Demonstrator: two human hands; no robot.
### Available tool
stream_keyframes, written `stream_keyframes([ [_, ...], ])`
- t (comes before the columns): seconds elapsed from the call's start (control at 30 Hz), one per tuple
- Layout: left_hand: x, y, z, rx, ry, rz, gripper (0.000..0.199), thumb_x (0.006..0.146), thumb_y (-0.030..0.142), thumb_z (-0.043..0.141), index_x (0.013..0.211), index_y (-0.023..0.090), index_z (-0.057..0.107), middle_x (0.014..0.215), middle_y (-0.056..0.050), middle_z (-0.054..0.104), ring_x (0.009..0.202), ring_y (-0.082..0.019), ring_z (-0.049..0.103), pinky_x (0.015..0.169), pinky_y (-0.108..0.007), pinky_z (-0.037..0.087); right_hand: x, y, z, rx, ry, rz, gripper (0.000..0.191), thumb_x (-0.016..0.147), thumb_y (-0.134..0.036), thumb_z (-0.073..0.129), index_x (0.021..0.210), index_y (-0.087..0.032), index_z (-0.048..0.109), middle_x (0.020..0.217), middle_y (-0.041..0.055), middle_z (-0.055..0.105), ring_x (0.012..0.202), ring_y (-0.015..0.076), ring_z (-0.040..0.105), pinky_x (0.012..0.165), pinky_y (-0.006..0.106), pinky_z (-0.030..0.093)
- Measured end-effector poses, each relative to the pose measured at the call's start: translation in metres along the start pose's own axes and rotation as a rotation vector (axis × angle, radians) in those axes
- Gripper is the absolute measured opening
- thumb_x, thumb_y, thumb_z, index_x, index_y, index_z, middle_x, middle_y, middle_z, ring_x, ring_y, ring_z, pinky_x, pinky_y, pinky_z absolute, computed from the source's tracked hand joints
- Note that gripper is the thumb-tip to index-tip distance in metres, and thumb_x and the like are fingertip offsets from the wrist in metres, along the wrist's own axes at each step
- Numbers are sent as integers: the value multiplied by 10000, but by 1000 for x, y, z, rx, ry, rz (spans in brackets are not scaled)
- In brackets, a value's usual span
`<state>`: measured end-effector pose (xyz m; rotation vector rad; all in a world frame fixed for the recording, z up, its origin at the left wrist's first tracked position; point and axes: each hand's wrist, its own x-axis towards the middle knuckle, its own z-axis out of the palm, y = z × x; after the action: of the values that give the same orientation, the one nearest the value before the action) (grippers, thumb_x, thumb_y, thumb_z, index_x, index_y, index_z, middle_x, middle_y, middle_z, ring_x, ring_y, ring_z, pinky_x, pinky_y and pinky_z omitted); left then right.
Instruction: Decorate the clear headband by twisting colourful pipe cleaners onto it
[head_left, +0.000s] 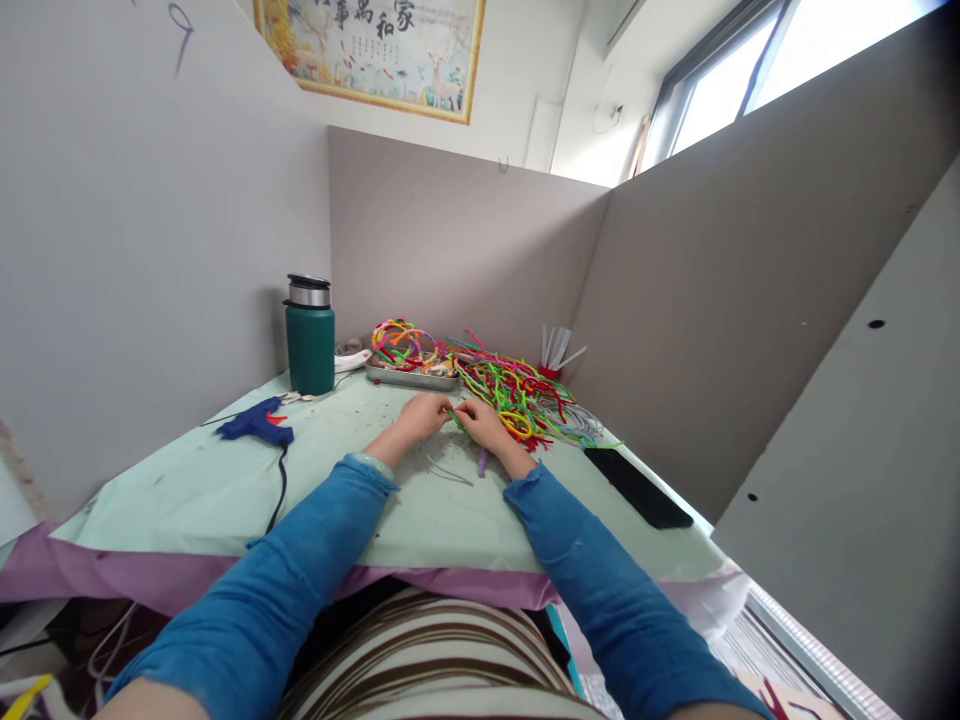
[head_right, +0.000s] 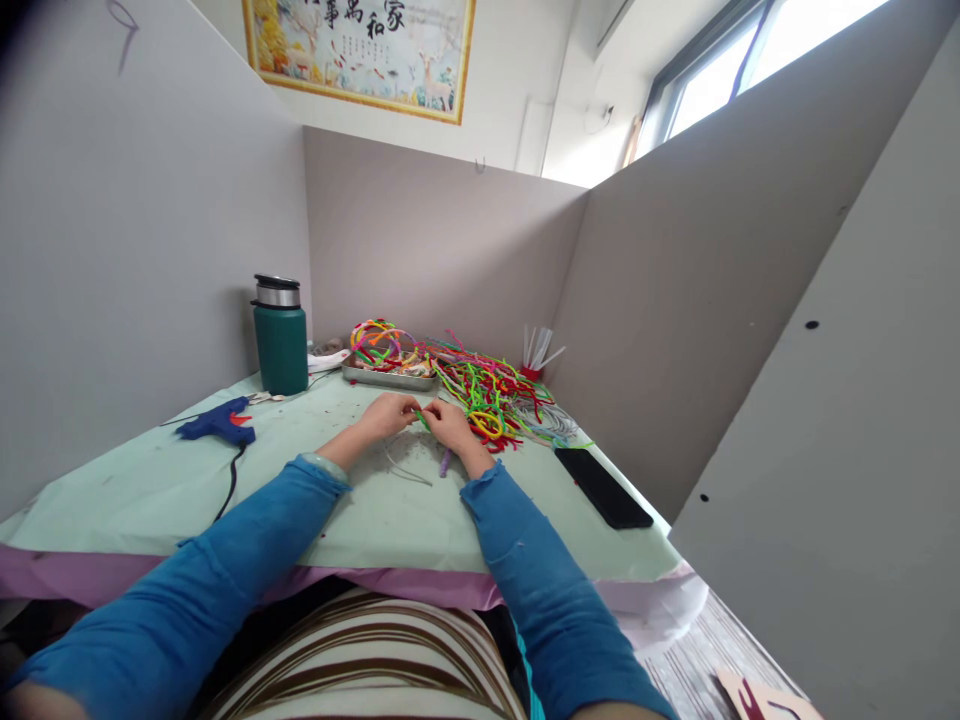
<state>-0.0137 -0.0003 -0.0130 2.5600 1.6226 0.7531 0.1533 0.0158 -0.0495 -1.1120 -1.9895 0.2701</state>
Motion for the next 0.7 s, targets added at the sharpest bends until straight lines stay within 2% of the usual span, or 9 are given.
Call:
stream_keyframes([
  [0.33,-1,0,-1,-58,56,54,267,805,267,564,1006,225,735,925,-60,726,849,-192,622,759,-253,435,-1,-3,-3,-31,14,8,231,827,-334,485,724,-174,616,660,-3,582,629,133,488,589,239,352],
  [0.7,1,-3,0,-67,58,-6,238,784,291,585,942,236,754,899,-55,727,848,-192,616,759,-252,432,-2,-3,-2,25,-40,-25,166,786,-286,541,834,-162,640,782,18,640,707,146,542,658,254,403],
])
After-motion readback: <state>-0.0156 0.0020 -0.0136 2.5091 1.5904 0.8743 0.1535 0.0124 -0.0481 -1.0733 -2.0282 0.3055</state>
